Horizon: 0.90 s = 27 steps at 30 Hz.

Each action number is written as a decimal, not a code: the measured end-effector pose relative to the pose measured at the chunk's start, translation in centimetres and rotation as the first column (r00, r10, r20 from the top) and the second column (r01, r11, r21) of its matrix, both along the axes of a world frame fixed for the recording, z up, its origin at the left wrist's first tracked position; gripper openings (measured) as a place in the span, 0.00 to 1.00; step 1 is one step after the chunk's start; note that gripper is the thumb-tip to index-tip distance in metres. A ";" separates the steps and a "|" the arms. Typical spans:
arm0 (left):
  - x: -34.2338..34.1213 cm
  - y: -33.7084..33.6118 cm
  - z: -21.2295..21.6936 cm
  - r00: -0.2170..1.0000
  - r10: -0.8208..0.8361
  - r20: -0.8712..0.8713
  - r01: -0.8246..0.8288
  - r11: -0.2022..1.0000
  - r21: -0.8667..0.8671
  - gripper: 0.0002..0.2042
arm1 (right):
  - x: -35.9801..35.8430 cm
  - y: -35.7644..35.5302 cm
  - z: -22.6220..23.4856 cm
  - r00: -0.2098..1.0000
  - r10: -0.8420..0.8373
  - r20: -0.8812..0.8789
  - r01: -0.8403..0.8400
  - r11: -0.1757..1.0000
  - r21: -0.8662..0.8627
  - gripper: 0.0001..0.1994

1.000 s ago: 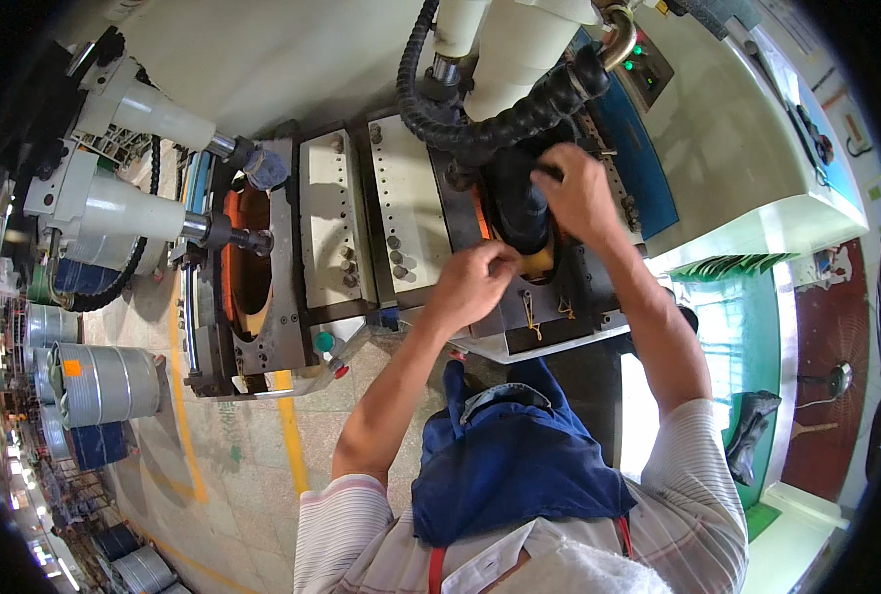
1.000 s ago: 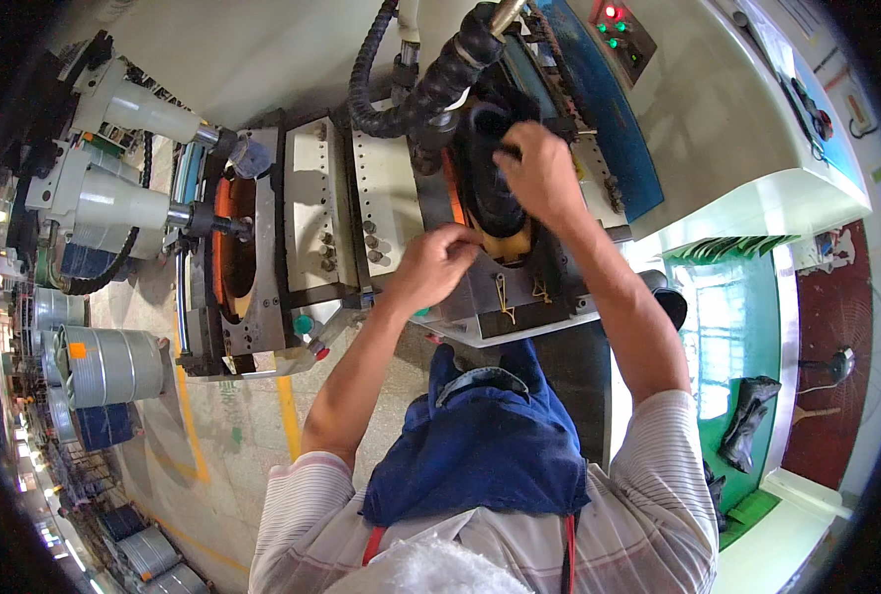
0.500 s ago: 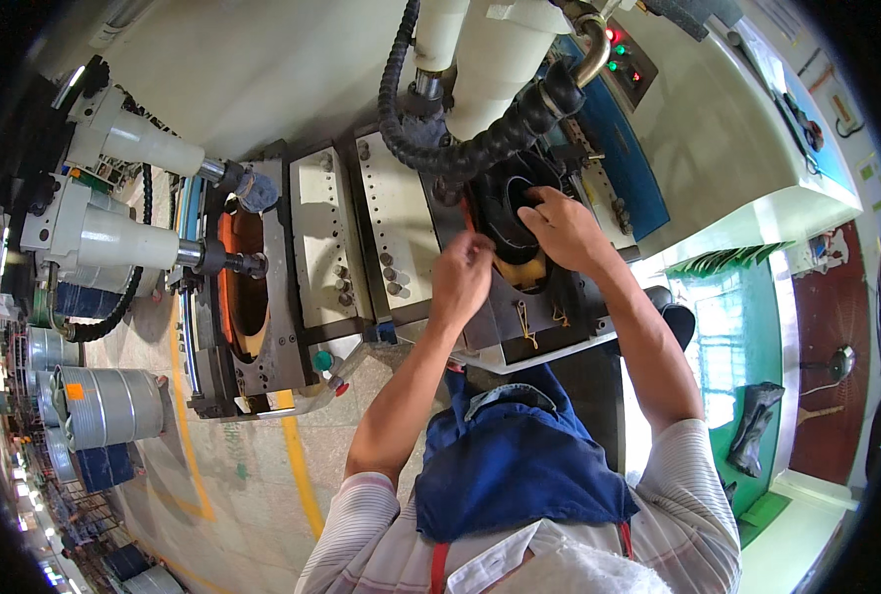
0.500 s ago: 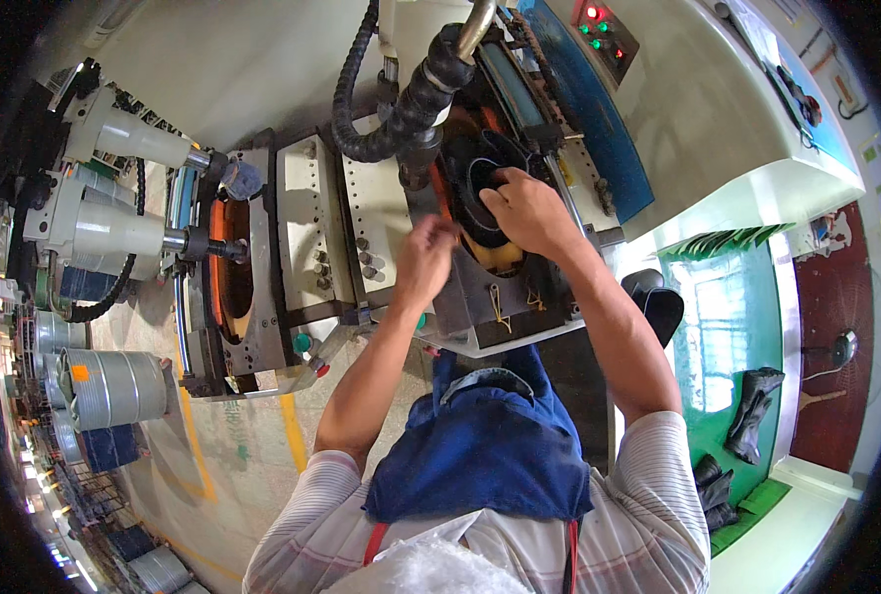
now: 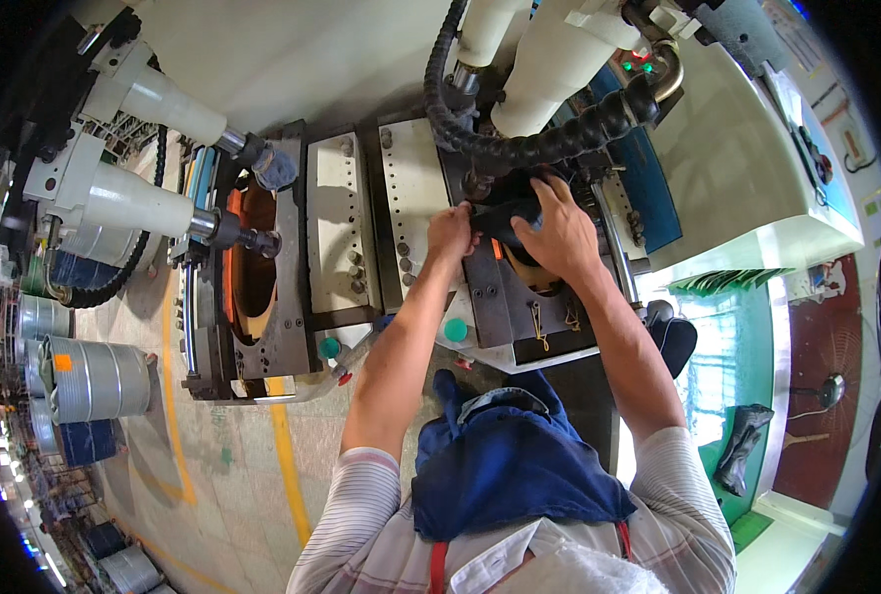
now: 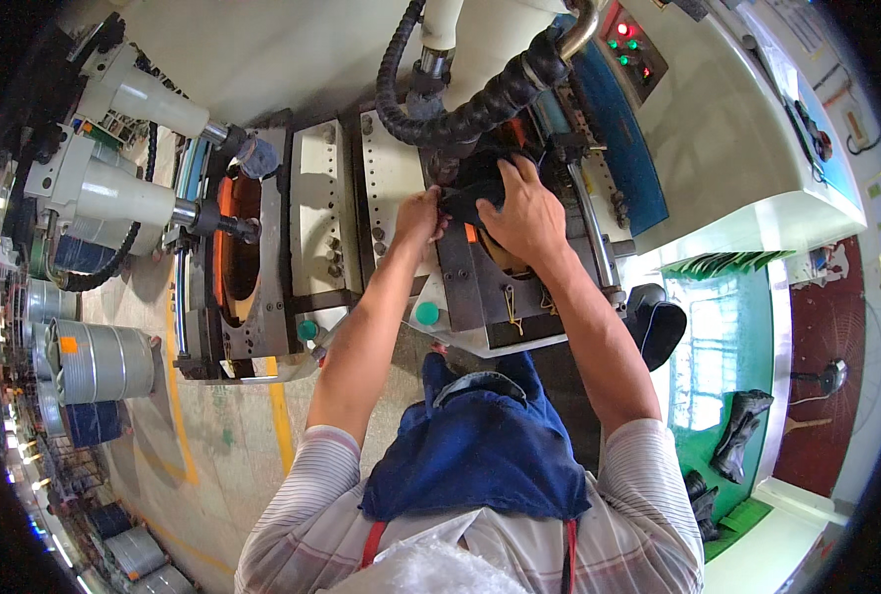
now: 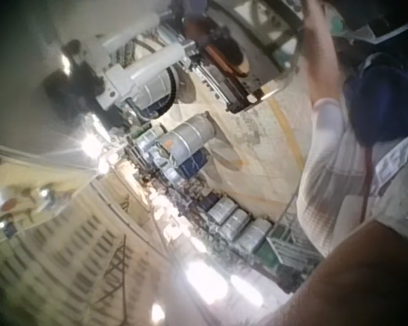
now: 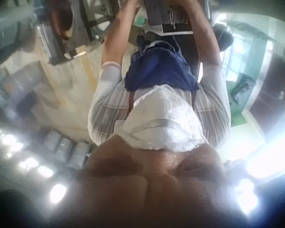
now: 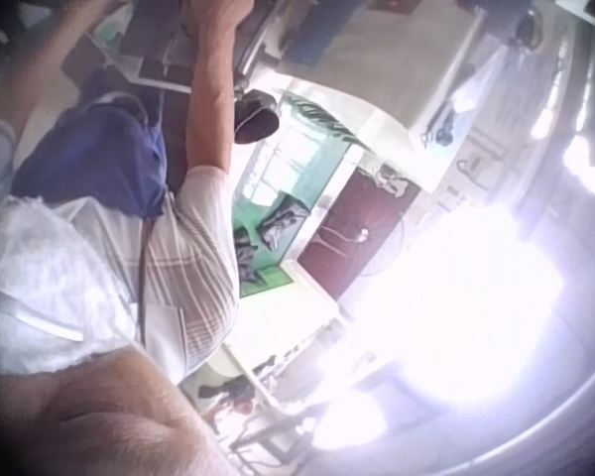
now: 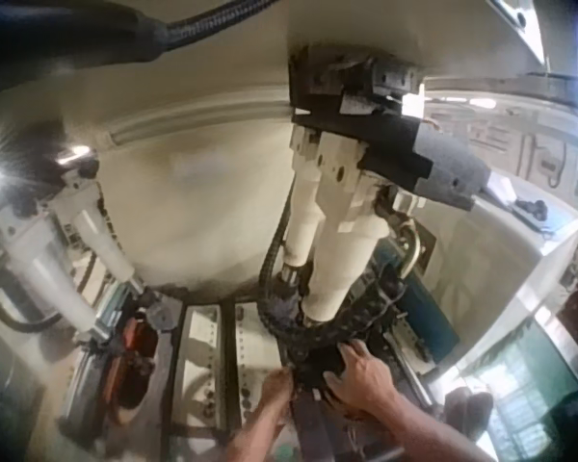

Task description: The person operates a footwear-molding machine to shape boots, placing rubber components into the mold, activating the press, and removing the finished boots to place them on a conveyor belt.

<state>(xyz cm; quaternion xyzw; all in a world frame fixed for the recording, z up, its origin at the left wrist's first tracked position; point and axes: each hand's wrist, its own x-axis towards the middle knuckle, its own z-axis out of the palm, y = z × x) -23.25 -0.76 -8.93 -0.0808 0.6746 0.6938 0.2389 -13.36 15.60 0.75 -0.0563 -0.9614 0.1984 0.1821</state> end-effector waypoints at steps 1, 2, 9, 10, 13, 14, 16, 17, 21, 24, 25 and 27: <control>-1.1 0.0 -0.2 1.000 0.003 0.004 -0.003 1.000 0.015 0.18 | -0.9 0.4 -0.2 1.000 0.018 0.015 -0.018 1.000 0.014 0.27; -2.0 -0.1 -0.8 1.000 0.006 0.014 -0.006 1.000 0.025 0.19 | -1.5 0.6 -0.5 0.999 0.036 0.037 -0.036 0.999 0.024 0.27; -3.5 -1.9 0.5 0.982 -0.033 -0.187 0.023 0.998 -0.060 0.19 | 4.1 -3.6 1.0 0.938 0.190 -0.289 -0.209 0.977 -0.036 0.12; -3.3 -2.3 0.7 0.978 -0.034 -0.204 0.022 0.998 -0.061 0.20 | 5.2 -4.7 -0.9 0.907 0.326 -0.267 -0.334 0.942 0.015 0.07; -3.1 -2.4 1.0 0.981 -0.013 -0.191 0.011 1.000 -0.014 0.19 | 8.0 -10.2 -5.8 0.856 0.510 0.080 -0.512 0.859 0.008 0.09; -3.1 -2.1 1.3 0.980 -0.019 -0.198 0.016 1.000 -0.019 0.19 | 8.4 -12.1 -7.3 0.802 0.468 0.371 -0.502 0.865 -0.006 0.10; -2.8 -1.9 2.0 0.975 -0.023 -0.219 0.011 0.998 -0.058 0.19 | 8.7 -13.7 -9.5 0.820 0.470 0.326 -0.501 0.865 0.016 0.10; -2.5 -1.8 2.1 0.974 -0.025 -0.226 0.009 0.997 -0.073 0.19 | 8.9 -14.3 -8.8 0.826 0.436 0.359 -0.474 0.880 0.021 0.10; -2.6 -0.6 3.2 0.928 -0.069 -0.367 0.010 0.987 -0.160 0.20 | 11.4 -11.4 -6.1 0.898 0.375 0.230 -0.369 0.927 -0.072 0.10; -1.9 -0.2 4.5 0.884 -0.170 -0.436 0.057 0.964 -0.260 0.18 | 16.3 -6.1 -3.9 0.991 0.030 0.130 0.010 0.955 -0.298 0.10; -1.0 0.3 5.3 0.869 -0.209 -0.449 0.098 0.961 -0.257 0.18 | 18.4 -3.4 -4.6 0.988 -0.130 0.078 0.148 0.938 -0.312 0.09; 0.2 0.7 5.9 0.866 -0.246 -0.435 0.152 0.959 -0.240 0.18 | 22.8 2.2 -6.5 0.920 -0.390 0.014 0.381 0.890 -0.249 0.11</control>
